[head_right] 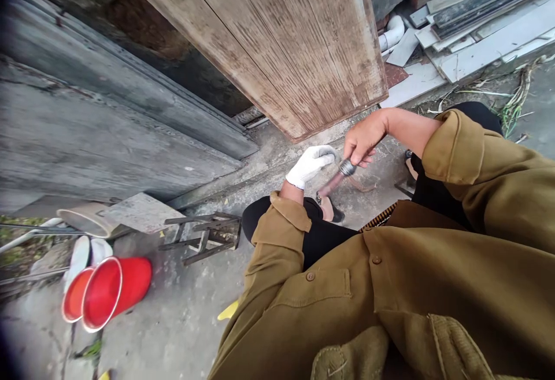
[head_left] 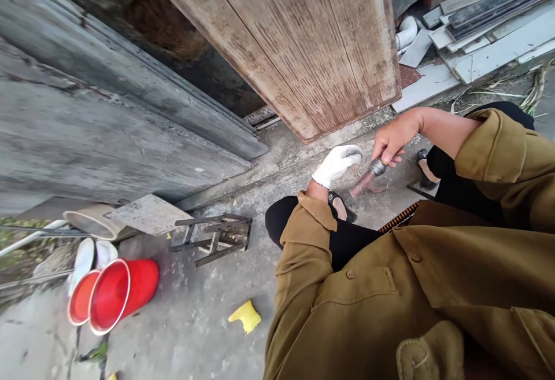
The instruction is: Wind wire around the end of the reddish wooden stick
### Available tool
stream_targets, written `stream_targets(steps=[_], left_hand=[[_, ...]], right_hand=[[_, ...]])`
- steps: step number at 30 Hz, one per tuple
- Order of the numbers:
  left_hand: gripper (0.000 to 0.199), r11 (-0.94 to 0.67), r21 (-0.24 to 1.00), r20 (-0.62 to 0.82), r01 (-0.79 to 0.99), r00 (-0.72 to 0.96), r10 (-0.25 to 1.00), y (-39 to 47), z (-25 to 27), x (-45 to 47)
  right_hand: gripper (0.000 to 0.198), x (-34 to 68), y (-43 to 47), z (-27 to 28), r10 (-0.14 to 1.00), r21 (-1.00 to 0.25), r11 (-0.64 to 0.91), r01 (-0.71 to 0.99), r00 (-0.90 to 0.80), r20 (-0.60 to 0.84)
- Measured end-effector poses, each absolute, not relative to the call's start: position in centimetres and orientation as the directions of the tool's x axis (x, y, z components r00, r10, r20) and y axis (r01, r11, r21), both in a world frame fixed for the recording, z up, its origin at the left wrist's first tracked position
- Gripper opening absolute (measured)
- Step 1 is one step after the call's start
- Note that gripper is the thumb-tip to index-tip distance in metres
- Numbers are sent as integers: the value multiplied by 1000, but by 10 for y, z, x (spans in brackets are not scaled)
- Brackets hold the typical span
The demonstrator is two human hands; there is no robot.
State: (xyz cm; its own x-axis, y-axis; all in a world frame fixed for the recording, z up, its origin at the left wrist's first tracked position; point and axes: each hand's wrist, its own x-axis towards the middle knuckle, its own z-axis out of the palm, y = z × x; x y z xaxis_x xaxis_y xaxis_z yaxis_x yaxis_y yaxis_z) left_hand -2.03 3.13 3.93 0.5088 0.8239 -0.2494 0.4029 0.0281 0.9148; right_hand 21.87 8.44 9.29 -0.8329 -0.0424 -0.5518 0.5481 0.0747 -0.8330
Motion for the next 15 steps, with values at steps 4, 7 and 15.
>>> stream_targets(steps=[4,7,15], left_hand=[[36,158,972,-221,175,447,867,31,24,-15],[40,171,975,-222,144,529,819,30,17,-12],[35,130,926,-331,355,595,733,22,27,-8]], right_hand=[[37,232,92,102,425,-900,-107,422,-799,-425],[39,238,99,96,692,-912,-216,349,-604,-395],[36,233,120,69,868,-661,-10,750,-321,-378]])
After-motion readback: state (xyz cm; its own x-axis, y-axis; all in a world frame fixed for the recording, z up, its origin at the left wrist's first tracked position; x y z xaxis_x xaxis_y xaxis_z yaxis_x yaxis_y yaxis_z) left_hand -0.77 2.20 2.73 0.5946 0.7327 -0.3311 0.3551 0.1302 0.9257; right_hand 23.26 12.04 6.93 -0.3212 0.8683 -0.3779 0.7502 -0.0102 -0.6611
